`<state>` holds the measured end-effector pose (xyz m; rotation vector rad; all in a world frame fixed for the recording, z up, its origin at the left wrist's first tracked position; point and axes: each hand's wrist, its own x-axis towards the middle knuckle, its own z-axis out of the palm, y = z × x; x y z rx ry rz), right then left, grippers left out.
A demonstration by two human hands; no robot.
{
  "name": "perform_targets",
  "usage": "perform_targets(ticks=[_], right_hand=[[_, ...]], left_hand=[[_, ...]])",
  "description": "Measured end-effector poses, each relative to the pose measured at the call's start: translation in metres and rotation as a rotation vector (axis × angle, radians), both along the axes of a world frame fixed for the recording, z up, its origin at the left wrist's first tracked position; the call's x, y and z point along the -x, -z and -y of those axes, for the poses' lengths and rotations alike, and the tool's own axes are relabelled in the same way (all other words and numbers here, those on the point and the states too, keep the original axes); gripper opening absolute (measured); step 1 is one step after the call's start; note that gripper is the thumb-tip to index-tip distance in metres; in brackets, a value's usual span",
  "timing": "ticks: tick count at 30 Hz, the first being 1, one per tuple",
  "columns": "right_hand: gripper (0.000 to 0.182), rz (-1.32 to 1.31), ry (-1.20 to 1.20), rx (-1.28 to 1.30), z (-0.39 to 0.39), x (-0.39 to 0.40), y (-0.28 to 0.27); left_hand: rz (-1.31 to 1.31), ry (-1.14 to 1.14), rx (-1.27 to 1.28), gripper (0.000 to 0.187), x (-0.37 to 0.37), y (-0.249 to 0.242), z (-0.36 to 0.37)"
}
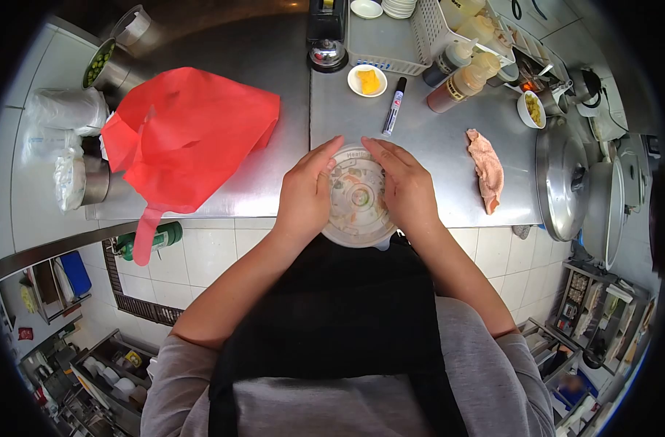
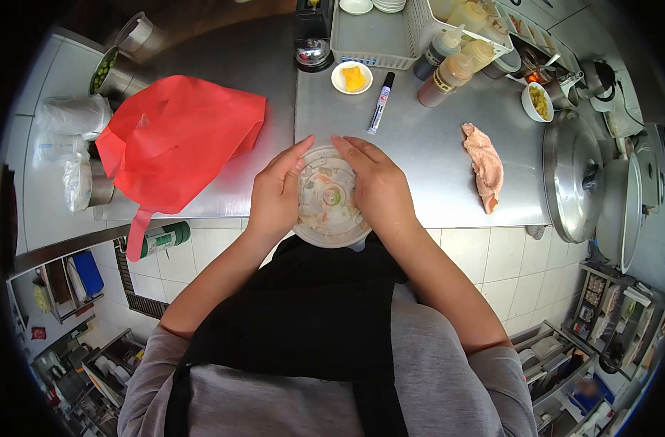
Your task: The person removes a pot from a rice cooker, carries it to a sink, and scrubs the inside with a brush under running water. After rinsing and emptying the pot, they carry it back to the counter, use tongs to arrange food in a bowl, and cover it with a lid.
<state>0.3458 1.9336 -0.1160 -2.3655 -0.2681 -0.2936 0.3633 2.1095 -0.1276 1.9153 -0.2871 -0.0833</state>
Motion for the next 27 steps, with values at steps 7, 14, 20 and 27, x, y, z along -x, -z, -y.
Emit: perform_targets(ticks=[7,14,20,27], right_hand=[[0.055,0.033,0.008,0.027,0.002,-0.002,0.005],[0.047,-0.008,0.022,-0.060,0.002,-0.001,0.006],[0.048,-0.074,0.016,-0.052,0.006,0.001,0.030],[0.033,0.006,-0.019,-0.065,0.011,0.003,0.030]], left_hand=[[0.033,-0.054,0.026,0.032,0.001,0.007,0.002],[0.051,-0.065,0.052,0.030,0.001,0.009,0.005],[0.052,0.045,0.067,0.030,-0.008,0.021,0.006],[-0.296,0.149,0.549,0.045,0.004,0.025,0.014]])
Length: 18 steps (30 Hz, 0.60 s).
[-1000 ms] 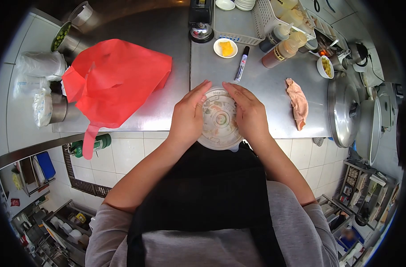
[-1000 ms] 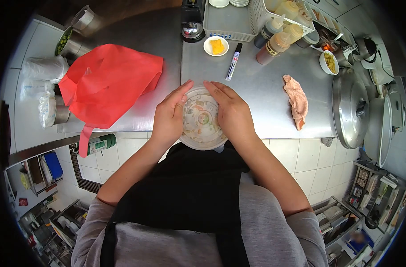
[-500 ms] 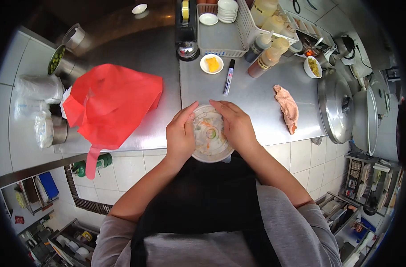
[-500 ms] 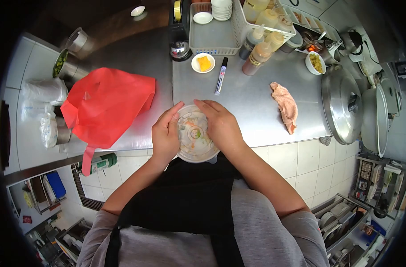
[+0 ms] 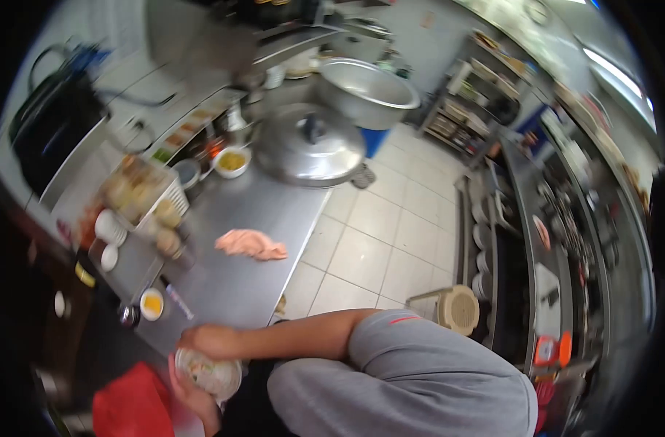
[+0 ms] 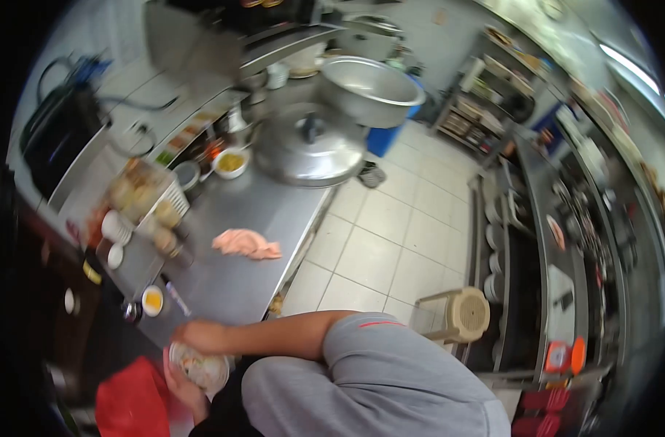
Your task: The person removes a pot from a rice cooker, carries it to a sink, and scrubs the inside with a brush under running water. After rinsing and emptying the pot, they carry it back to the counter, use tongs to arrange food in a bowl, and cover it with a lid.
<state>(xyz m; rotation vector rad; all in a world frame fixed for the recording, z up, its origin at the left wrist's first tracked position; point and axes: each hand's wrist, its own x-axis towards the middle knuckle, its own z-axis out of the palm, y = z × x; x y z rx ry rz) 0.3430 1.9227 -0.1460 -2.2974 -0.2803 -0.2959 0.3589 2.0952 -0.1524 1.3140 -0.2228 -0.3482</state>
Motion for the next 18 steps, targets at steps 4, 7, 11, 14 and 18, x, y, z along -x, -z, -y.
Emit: perform_targets(ticks=[4,7,11,14,18], right_hand=[[0.033,-0.065,0.053,-0.013,0.001,0.007,-0.013],[0.033,-0.088,0.051,0.029,0.001,0.005,-0.013],[0.032,-0.105,0.037,0.122,-0.001,0.005,-0.013],[0.032,-0.108,0.050,0.132,-0.004,0.004,-0.013],[0.038,-0.095,0.026,0.076,-0.002,-0.002,0.001]], left_hand=[[0.018,0.025,-0.023,0.044,-0.002,0.002,-0.001],[-0.023,0.039,-0.012,0.043,-0.009,0.011,-0.005],[-0.158,0.106,-0.053,0.043,-0.016,0.009,-0.012],[-0.231,0.090,-0.125,0.044,-0.017,0.005,-0.014],[-0.236,0.131,-0.163,0.044,-0.025,0.013,-0.020]])
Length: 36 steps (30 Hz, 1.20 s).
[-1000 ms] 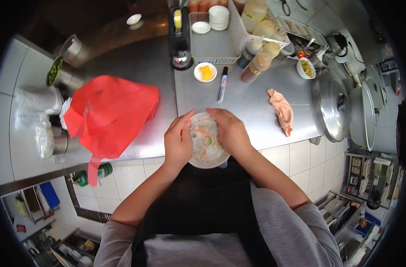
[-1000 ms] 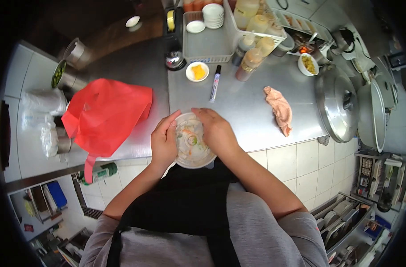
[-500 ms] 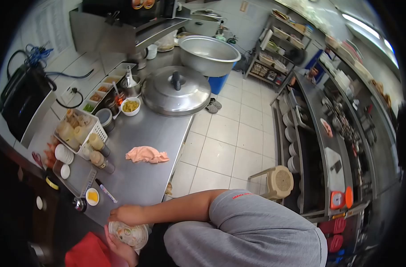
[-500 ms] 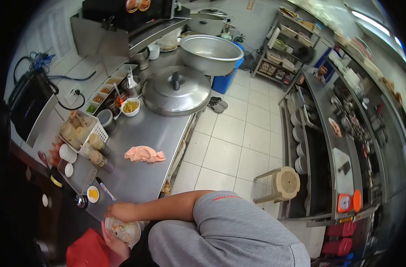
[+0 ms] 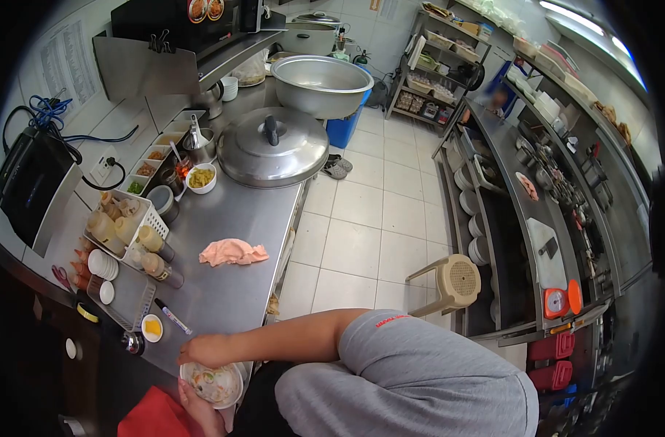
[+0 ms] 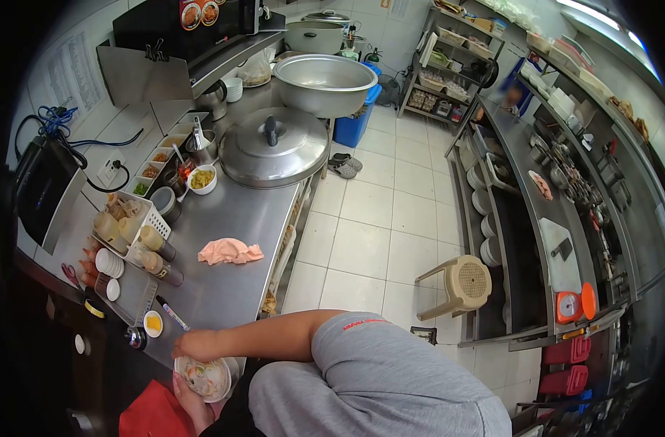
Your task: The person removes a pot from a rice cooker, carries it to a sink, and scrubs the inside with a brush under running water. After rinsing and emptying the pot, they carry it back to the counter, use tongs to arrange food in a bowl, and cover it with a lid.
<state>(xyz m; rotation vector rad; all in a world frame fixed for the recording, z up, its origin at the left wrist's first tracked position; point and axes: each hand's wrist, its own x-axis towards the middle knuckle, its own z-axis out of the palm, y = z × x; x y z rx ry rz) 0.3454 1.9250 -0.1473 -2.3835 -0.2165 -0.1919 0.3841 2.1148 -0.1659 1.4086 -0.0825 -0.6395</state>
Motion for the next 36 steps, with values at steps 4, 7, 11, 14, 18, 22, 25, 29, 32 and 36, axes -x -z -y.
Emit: perform_targets(ticks=[4,7,11,14,18,22,25,29,32,36], right_hand=[[0.037,0.031,-0.023,-0.022,0.001,0.000,0.002],[0.037,0.024,-0.072,-0.090,0.007,-0.001,0.001],[0.043,-0.023,0.008,-0.177,0.003,0.000,0.002],[0.042,-0.028,-0.020,-0.222,0.007,0.003,-0.004],[0.039,-0.046,-0.041,-0.258,0.006,0.001,-0.001],[0.038,-0.012,-0.028,-0.225,0.005,0.004,-0.001],[0.036,0.031,-0.046,-0.269,0.006,-0.007,0.018],[0.033,-0.090,-0.040,-0.425,0.004,-0.012,0.026],[0.033,-0.149,0.020,-0.393,0.001,-0.006,0.013],[0.033,-0.097,0.120,-0.317,-0.003,-0.006,0.015]], left_hand=[[-0.051,0.052,0.025,0.045,-0.007,0.000,-0.005],[0.053,0.117,0.062,0.042,-0.001,-0.003,0.004],[0.525,-0.063,0.059,0.038,0.004,0.007,0.006],[0.897,-0.001,-0.142,0.035,0.005,0.003,-0.002],[1.285,0.217,-0.342,0.033,0.020,-0.013,-0.007],[1.570,0.428,-0.556,0.034,0.043,-0.035,0.005],[1.564,0.404,-0.583,0.034,0.045,-0.034,0.004],[1.655,0.549,-0.665,0.035,0.044,-0.042,0.000],[1.718,0.600,-0.703,0.039,0.044,-0.040,-0.004],[1.842,0.582,-0.781,0.044,0.050,-0.024,-0.005]])
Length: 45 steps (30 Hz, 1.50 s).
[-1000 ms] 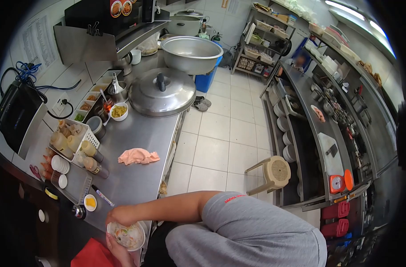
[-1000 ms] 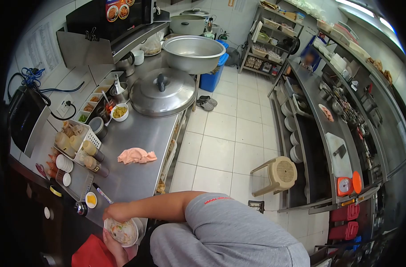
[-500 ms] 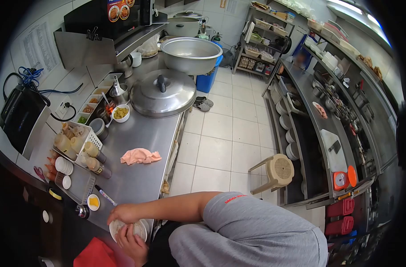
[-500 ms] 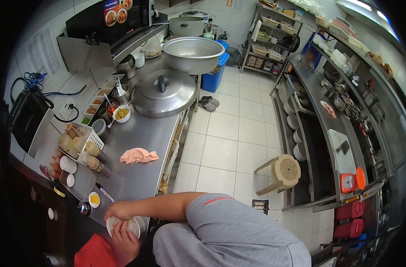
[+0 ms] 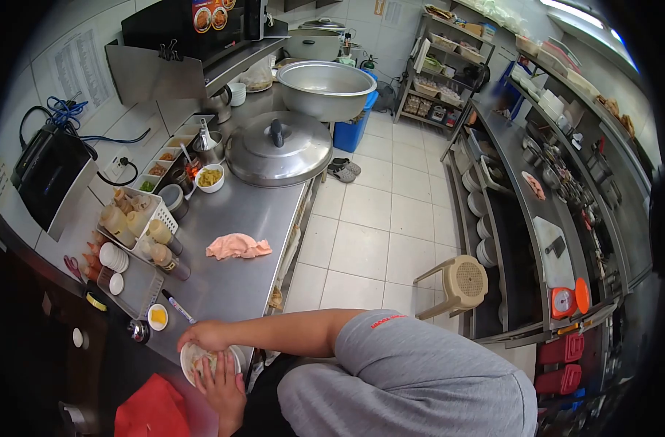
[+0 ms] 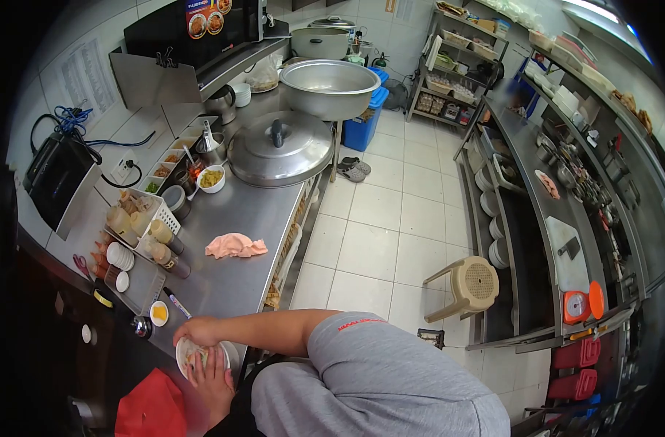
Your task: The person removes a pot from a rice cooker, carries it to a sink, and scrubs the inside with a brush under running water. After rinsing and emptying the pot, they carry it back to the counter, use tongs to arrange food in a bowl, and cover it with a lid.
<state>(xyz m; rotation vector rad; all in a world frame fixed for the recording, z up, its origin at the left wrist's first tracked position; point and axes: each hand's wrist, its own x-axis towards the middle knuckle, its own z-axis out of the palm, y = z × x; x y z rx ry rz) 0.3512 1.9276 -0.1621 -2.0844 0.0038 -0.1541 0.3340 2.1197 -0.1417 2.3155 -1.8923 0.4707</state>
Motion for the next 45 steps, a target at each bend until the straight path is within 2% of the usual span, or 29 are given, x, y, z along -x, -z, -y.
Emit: perform_targets(ticks=[4,6,7,8,10,11,12,13,14,16,17,19,20,22,24,26,27,28,30,31,32,34,35,37,40,42,44,45], right_hand=[[0.033,0.064,0.003,0.012,-0.001,-0.002,0.009],[0.030,0.046,0.008,-0.105,0.000,-0.002,0.012],[0.029,0.135,0.006,-0.223,0.001,0.002,0.015],[0.030,0.112,0.074,-0.353,0.000,-0.008,0.035],[0.035,0.070,0.215,-0.217,0.000,0.007,0.019],[0.038,0.222,0.256,0.005,0.005,0.003,0.038],[0.054,0.299,0.249,0.228,0.004,0.013,0.013],[0.070,0.335,0.267,0.416,0.012,0.005,0.027],[0.056,0.288,0.258,0.559,0.008,0.014,-0.006],[0.057,0.349,0.060,0.837,0.001,0.018,-0.047],[0.057,0.344,0.019,0.814,0.001,0.016,-0.053],[0.056,0.265,-0.357,0.857,-0.002,0.012,-0.056],[0.056,0.261,-0.370,0.848,-0.008,0.013,-0.055],[0.058,0.187,-0.241,0.928,-0.016,0.015,-0.054],[0.055,0.244,-0.181,0.981,-0.028,0.012,-0.063],[0.055,-0.155,-0.135,1.016,-0.044,0.004,-0.096],[0.047,-0.061,-0.104,1.007,-0.044,-0.008,-0.092],[0.047,-0.056,-0.117,1.008,-0.041,-0.024,-0.084],[0.040,0.379,-0.266,0.769,-0.035,-0.049,-0.062],[0.030,0.332,-0.283,0.645,-0.039,-0.054,-0.053],[0.030,0.334,-0.295,0.641,-0.038,-0.057,-0.048],[0.025,0.348,-0.252,0.600,-0.035,-0.057,-0.047],[0.025,0.347,-0.265,0.597,-0.034,-0.054,-0.049],[0.020,0.129,-0.100,0.643,-0.032,-0.040,-0.057],[0.022,0.093,-0.035,0.557,-0.030,-0.021,-0.052],[0.028,0.115,-0.022,0.547,-0.030,-0.018,-0.045],[0.037,0.314,-0.099,0.497,-0.030,-0.021,-0.042],[0.037,0.307,-0.096,0.495,-0.030,-0.020,-0.043]], left_hand=[[-0.061,-0.048,0.022,0.048,0.008,0.004,0.004],[-0.131,-0.015,0.034,0.050,0.006,-0.002,0.003],[-0.173,0.004,0.032,0.052,0.002,-0.007,0.003],[-0.163,0.076,0.018,0.053,-0.007,-0.014,0.003],[-0.123,0.145,-0.002,0.056,-0.029,-0.027,-0.005],[-0.198,0.150,0.020,0.055,-0.040,-0.027,-0.009],[-0.283,0.125,0.012,0.053,-0.048,-0.025,-0.014],[-0.343,0.117,0.059,0.050,-0.054,-0.013,-0.017],[-0.396,0.119,0.114,0.047,-0.057,-0.003,-0.020],[-0.475,0.097,0.263,0.038,-0.053,0.005,-0.020],[-0.491,0.054,0.257,0.038,-0.053,0.009,-0.021],[-0.547,0.144,0.324,0.032,-0.058,0.015,-0.024],[-0.555,0.131,0.322,0.032,-0.061,0.017,-0.030],[-0.650,0.163,0.351,0.029,-0.070,0.018,-0.038],[-0.584,0.152,0.353,0.028,-0.081,0.018,-0.048],[-0.717,-0.136,0.558,0.027,-0.083,0.019,-0.056],[-0.734,-0.250,0.605,0.029,-0.084,0.024,-0.055],[-0.732,-0.262,0.611,0.029,-0.083,0.024,-0.052],[-1.518,-0.461,0.937,0.033,-0.074,0.024,-0.044],[-1.570,-0.410,1.015,0.042,-0.070,0.028,-0.042],[-1.566,-0.420,1.024,0.042,-0.062,0.031,-0.038],[-1.368,-0.687,0.903,0.043,-0.039,0.004,-0.024],[-1.311,-0.671,0.914,0.045,-0.038,0.010,-0.022],[-1.330,-0.663,0.932,0.043,-0.038,0.009,-0.014],[-1.331,-0.664,0.937,0.037,-0.036,0.003,-0.005],[-1.318,-0.677,0.864,0.035,-0.036,-0.003,-0.004],[-1.346,-0.653,0.886,0.035,-0.036,-0.005,-0.005],[-1.364,-0.625,0.912,0.035,-0.036,-0.005,-0.005]])
